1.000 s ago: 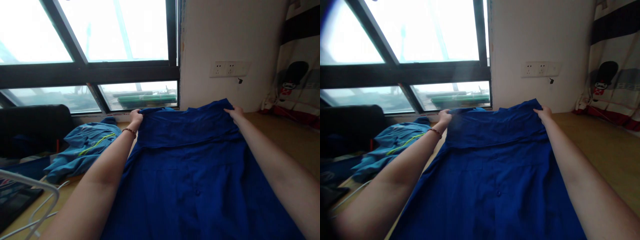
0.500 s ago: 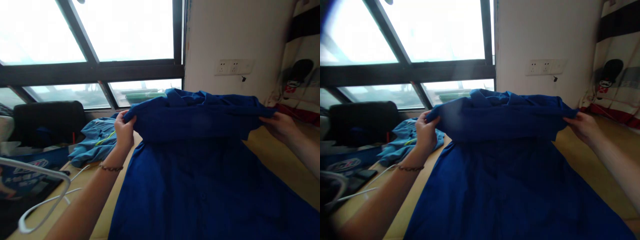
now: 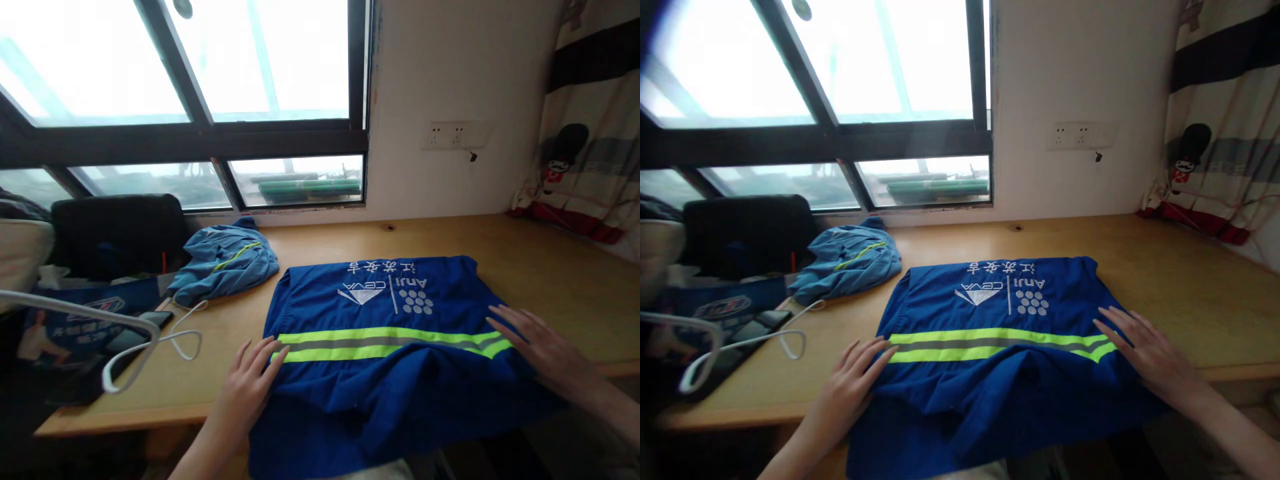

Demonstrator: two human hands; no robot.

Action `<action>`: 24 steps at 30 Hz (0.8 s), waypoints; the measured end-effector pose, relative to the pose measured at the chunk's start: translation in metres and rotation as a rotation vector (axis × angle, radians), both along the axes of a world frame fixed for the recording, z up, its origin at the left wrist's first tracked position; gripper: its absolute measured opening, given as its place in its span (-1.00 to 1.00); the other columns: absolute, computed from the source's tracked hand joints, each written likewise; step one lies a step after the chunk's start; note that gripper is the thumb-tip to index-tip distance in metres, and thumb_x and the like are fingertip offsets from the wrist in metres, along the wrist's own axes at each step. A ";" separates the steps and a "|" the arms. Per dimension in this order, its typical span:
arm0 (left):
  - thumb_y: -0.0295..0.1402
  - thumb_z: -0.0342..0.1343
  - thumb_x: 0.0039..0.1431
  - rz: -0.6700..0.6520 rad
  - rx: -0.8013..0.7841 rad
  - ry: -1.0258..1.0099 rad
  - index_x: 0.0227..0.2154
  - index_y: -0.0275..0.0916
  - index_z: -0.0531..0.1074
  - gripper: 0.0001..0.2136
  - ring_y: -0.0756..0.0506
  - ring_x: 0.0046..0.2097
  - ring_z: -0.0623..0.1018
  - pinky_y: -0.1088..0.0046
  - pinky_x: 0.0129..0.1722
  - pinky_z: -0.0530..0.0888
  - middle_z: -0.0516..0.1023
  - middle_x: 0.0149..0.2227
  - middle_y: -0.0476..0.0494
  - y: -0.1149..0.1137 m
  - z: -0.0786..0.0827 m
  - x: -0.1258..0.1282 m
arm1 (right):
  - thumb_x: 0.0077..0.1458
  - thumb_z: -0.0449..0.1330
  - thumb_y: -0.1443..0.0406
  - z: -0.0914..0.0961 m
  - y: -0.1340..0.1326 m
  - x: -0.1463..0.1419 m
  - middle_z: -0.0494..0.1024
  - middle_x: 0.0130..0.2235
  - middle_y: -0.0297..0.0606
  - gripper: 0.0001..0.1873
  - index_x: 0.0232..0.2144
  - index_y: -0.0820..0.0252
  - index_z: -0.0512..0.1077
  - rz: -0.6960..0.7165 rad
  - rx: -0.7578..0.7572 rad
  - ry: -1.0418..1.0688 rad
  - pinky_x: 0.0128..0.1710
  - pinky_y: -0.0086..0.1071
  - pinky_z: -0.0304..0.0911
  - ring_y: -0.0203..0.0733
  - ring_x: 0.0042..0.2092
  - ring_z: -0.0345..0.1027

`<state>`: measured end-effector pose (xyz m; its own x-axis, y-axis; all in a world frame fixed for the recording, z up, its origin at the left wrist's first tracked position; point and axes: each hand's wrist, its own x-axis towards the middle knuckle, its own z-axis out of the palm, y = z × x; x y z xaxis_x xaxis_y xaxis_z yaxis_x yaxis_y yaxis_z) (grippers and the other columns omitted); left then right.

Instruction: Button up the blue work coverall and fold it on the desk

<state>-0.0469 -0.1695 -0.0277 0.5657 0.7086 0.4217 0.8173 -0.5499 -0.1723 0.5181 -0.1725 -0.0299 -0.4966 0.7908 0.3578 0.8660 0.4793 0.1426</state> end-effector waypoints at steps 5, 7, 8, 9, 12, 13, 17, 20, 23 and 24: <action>-0.64 -0.14 0.00 -0.037 -0.084 0.061 -0.16 -0.25 0.38 -0.64 -0.13 -0.13 0.41 0.23 -0.05 0.29 0.46 -0.19 -0.17 0.008 0.010 0.030 | 0.03 -0.12 0.48 -0.003 0.019 -0.022 0.31 0.03 -0.23 -0.39 0.15 0.05 0.02 0.005 0.004 -0.184 0.01 -0.04 0.10 -0.03 0.05 0.16; -0.66 -0.13 -0.04 -0.009 -0.130 0.054 -0.24 -0.24 0.40 -0.65 -0.11 -0.18 0.43 0.27 -0.07 0.31 0.47 -0.25 -0.15 0.013 0.014 0.036 | 0.02 -0.13 0.50 -0.006 0.030 -0.020 0.39 -0.05 -0.19 -0.42 0.12 0.11 0.10 -0.026 -0.016 -0.150 -0.04 -0.12 0.17 -0.08 -0.02 0.25; -0.66 -0.13 -0.07 0.000 -0.148 0.048 -0.25 -0.24 0.39 -0.64 -0.11 -0.19 0.42 0.28 -0.07 0.32 0.46 -0.27 -0.13 0.015 0.019 0.038 | 0.02 -0.13 0.50 -0.006 0.035 -0.019 0.41 -0.09 -0.18 -0.44 0.09 0.13 0.14 -0.035 -0.028 -0.123 -0.06 -0.15 0.20 -0.10 -0.06 0.28; -0.67 -0.12 -0.11 0.007 -0.159 0.038 -0.25 -0.23 0.39 -0.63 -0.10 -0.20 0.42 0.28 -0.07 0.32 0.46 -0.28 -0.12 0.016 0.025 0.039 | 0.01 -0.13 0.50 -0.003 0.040 -0.017 0.43 -0.11 -0.17 -0.46 0.07 0.15 0.17 -0.040 -0.041 -0.093 -0.09 -0.19 0.23 -0.11 -0.09 0.30; -0.65 -0.11 -0.19 0.013 -0.130 0.001 -0.24 -0.22 0.37 -0.60 -0.11 -0.20 0.41 0.28 -0.06 0.31 0.46 -0.28 -0.12 0.013 0.054 0.040 | 0.01 -0.09 0.44 0.021 0.048 -0.013 0.40 -0.08 -0.15 -0.51 0.03 0.19 0.22 -0.062 -0.059 0.004 -0.09 -0.21 0.23 -0.09 -0.07 0.29; -0.64 -0.11 -0.20 0.006 -0.095 -0.013 -0.24 -0.22 0.37 -0.60 -0.12 -0.20 0.41 0.27 -0.05 0.30 0.45 -0.28 -0.12 0.008 0.065 0.039 | 0.00 -0.06 0.41 0.033 0.048 -0.010 0.38 -0.05 -0.16 -0.52 0.02 0.18 0.22 -0.075 -0.056 0.043 -0.05 -0.21 0.21 -0.07 -0.05 0.27; -0.58 -0.12 -0.16 -0.076 0.062 -0.068 -0.22 -0.20 0.38 -0.61 -0.12 -0.16 0.40 0.26 -0.02 0.27 0.46 -0.24 -0.12 -0.024 0.088 0.033 | -0.01 -0.01 0.33 0.071 0.031 0.017 0.36 -0.02 -0.33 -0.53 0.00 -0.08 0.23 -0.080 -0.050 0.180 0.00 -0.26 0.17 -0.06 -0.02 0.25; -0.53 -0.11 -0.08 -0.200 0.086 -0.011 -0.23 -0.13 0.39 -0.66 -0.10 -0.06 0.36 0.34 0.03 0.22 0.46 -0.19 -0.06 -0.049 0.070 0.028 | 0.00 -0.01 0.31 0.060 0.008 0.043 0.43 -0.10 -0.38 -0.53 -0.04 -0.29 0.24 -0.039 -0.022 0.186 -0.10 -0.24 0.27 -0.06 -0.09 0.32; -0.48 -0.10 -0.03 -0.299 0.123 0.063 -0.30 -0.13 0.42 -0.73 -0.09 -0.01 0.33 0.39 0.06 0.17 0.47 -0.17 -0.04 -0.062 0.034 0.028 | -0.04 -0.02 0.37 0.023 -0.016 0.047 0.49 -0.18 -0.40 -0.44 -0.03 -0.38 0.22 0.010 -0.026 0.096 -0.22 -0.21 0.35 -0.06 -0.16 0.37; -0.47 -0.11 -0.01 -0.290 0.136 0.078 -0.29 -0.14 0.43 -0.73 -0.09 0.00 0.33 0.39 0.07 0.16 0.47 -0.15 -0.05 -0.065 0.023 0.030 | -0.07 -0.01 0.36 0.011 -0.023 0.043 0.48 -0.16 -0.44 -0.42 -0.02 -0.39 0.21 0.029 -0.050 0.063 -0.22 -0.19 0.36 -0.05 -0.14 0.36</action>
